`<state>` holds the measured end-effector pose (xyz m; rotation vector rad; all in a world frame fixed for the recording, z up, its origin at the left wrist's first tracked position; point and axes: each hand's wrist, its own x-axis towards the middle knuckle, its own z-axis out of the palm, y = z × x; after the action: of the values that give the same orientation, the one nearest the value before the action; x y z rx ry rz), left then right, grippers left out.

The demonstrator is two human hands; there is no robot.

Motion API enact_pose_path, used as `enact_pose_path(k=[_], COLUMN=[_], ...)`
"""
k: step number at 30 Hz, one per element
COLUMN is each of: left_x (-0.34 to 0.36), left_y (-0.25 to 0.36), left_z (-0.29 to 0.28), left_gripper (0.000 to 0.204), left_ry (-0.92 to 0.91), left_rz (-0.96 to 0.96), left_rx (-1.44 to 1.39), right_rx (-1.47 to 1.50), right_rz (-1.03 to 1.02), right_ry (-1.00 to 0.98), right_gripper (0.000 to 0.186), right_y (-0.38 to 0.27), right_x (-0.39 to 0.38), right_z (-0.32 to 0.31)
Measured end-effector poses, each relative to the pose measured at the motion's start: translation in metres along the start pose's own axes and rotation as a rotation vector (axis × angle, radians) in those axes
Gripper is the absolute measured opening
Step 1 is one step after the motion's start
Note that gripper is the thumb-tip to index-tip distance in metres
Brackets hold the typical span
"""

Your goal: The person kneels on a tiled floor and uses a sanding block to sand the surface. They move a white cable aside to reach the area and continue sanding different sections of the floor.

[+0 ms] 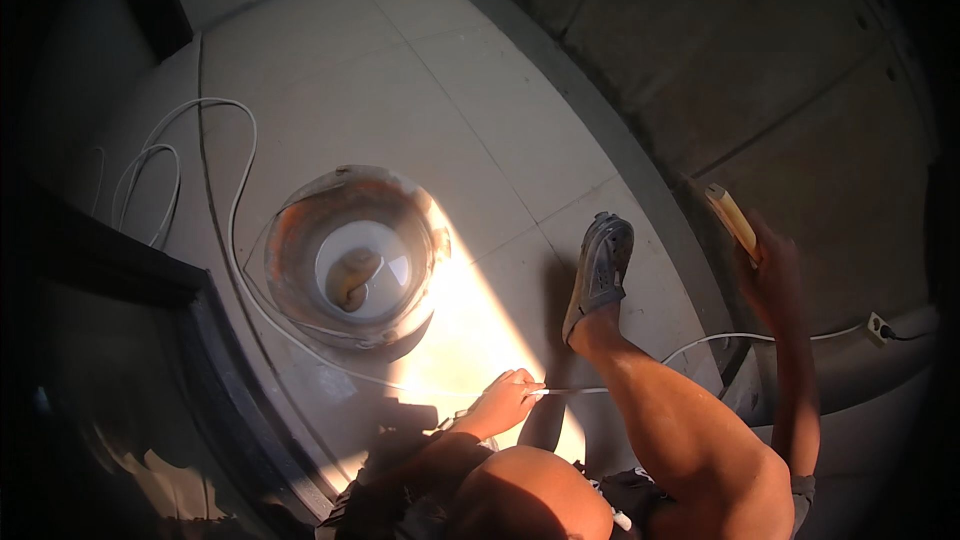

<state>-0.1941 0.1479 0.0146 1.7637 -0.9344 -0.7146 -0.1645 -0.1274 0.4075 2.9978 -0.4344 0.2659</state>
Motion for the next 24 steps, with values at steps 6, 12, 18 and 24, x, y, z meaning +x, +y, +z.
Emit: enact_pose_path(k=[6,12,18,24], left_x=[-0.033,-0.078,-0.045,-0.024], left_y=[-0.014,0.029,0.129,0.139], left_z=[-0.050,-0.138,-0.271,-0.318], left_gripper=[0.034,0.039,0.041,0.059], left_ry=[0.169,-0.331,-0.604,-0.288], left_rz=[-0.249,-0.178,-0.046,0.218], left_rx=[-0.306,-0.419,-0.335,-0.377], right_rx=[0.212,0.303,0.231,0.228], right_rz=[-0.013,-0.212,-0.579,-0.684], right_ry=[-0.109,-0.119,-0.099,-0.112], right_gripper=[0.046,0.048,0.045,0.049], right_y=[0.036,0.082,0.093,0.051], right_x=[0.069,0.069,0.094,0.149], right_z=[0.176,0.320,0.373,0.379])
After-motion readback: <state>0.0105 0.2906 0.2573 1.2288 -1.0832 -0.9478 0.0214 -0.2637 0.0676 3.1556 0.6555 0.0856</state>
